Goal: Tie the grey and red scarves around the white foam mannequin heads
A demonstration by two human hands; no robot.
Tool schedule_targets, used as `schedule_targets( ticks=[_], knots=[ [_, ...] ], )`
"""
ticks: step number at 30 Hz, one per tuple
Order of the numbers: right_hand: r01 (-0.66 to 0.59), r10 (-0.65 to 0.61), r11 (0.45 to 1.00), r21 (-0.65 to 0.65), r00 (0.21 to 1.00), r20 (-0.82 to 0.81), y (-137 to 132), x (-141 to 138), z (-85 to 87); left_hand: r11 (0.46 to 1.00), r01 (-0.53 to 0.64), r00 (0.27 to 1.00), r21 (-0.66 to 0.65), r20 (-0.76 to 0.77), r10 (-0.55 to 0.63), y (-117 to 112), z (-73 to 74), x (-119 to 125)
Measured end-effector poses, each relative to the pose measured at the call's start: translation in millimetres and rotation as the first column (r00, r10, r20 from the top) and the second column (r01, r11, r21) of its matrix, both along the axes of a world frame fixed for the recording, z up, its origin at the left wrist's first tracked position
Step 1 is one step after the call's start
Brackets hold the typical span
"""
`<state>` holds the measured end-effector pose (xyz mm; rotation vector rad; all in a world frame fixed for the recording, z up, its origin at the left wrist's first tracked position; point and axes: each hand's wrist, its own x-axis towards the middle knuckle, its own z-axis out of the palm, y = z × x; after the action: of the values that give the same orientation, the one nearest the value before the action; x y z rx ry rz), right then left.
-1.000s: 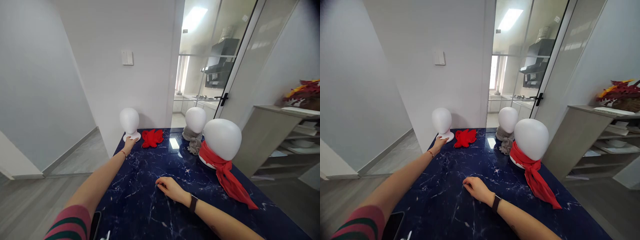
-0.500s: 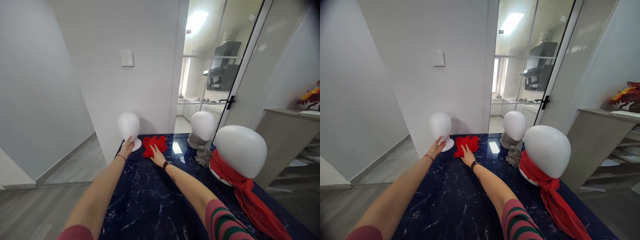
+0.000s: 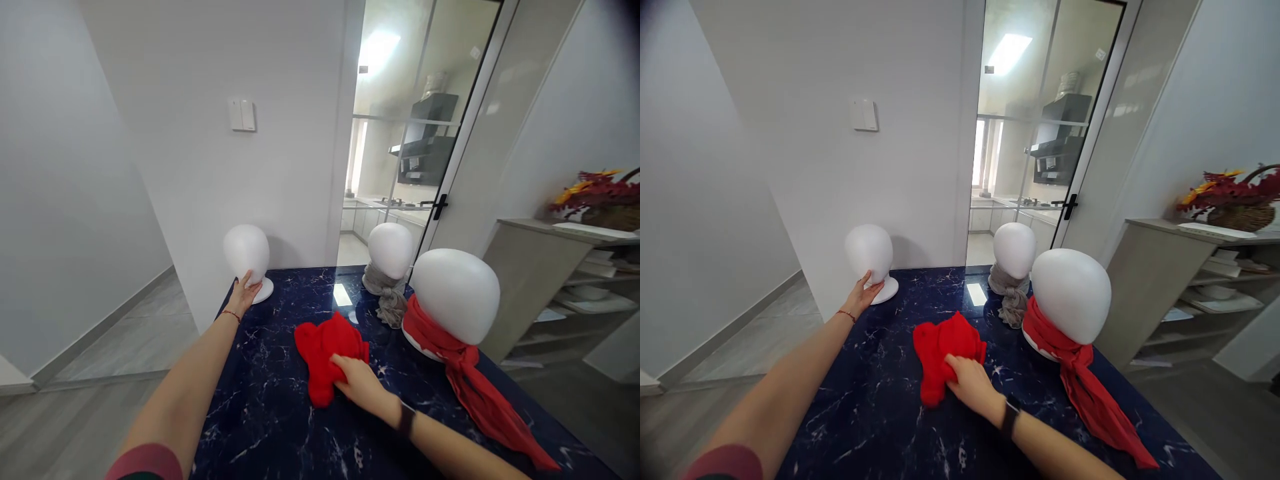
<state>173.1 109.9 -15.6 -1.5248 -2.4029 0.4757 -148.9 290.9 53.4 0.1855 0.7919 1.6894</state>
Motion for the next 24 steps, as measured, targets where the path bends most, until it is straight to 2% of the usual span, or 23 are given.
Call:
schedule_targets(
  ticks=[4, 7, 11, 15, 19, 22, 24],
  knots=[
    [0.025, -0.031, 0.999, -0.033, 0.982, -0.185, -47.0, 34.3, -16.5, 0.999, 0.003, 1.0, 0.036, -0.005, -0.003, 3.4, -0.2, 0.4],
    [0.062, -0.074, 0.997, -0.055, 0.965, -0.252, -56.3, 42.8, -19.1, 0.997, -0.035, 0.999, 0.065, -0.01, 0.036, 3.0, -1.6, 2.4],
    [0.073, -0.086, 0.996, -0.058, 0.953, -0.291, -50.5, 41.8, -15.0, 0.993, -0.062, 0.998, 0.101, -0.012, 0.064, -6.7, -1.1, 9.2],
    [0.084, -0.091, 0.996, -0.037, 0.955, -0.283, -51.7, 42.5, -17.9, 0.991, -0.069, 0.997, 0.112, -0.01, 0.07, -26.0, 2.4, 21.4],
    [0.188, -0.166, 0.98, 0.073, 0.958, -0.231, -53.8, 42.0, -18.9, 0.992, -0.052, 0.999, 0.116, -0.002, 0.053, -55.3, 3.3, 40.3],
    [0.189, -0.142, 0.953, 0.236, 0.969, -0.204, -35.8, 27.9, -4.6, 0.994, -0.019, 1.0, 0.106, 0.006, 0.018, -82.2, 0.8, 58.8],
    [0.139, -0.085, 0.952, 0.273, 0.976, -0.2, -13.2, 9.1, 12.4, 0.995, 0.006, 1.0, 0.098, 0.014, -0.008, -100.0, -0.8, 72.0]
  ],
)
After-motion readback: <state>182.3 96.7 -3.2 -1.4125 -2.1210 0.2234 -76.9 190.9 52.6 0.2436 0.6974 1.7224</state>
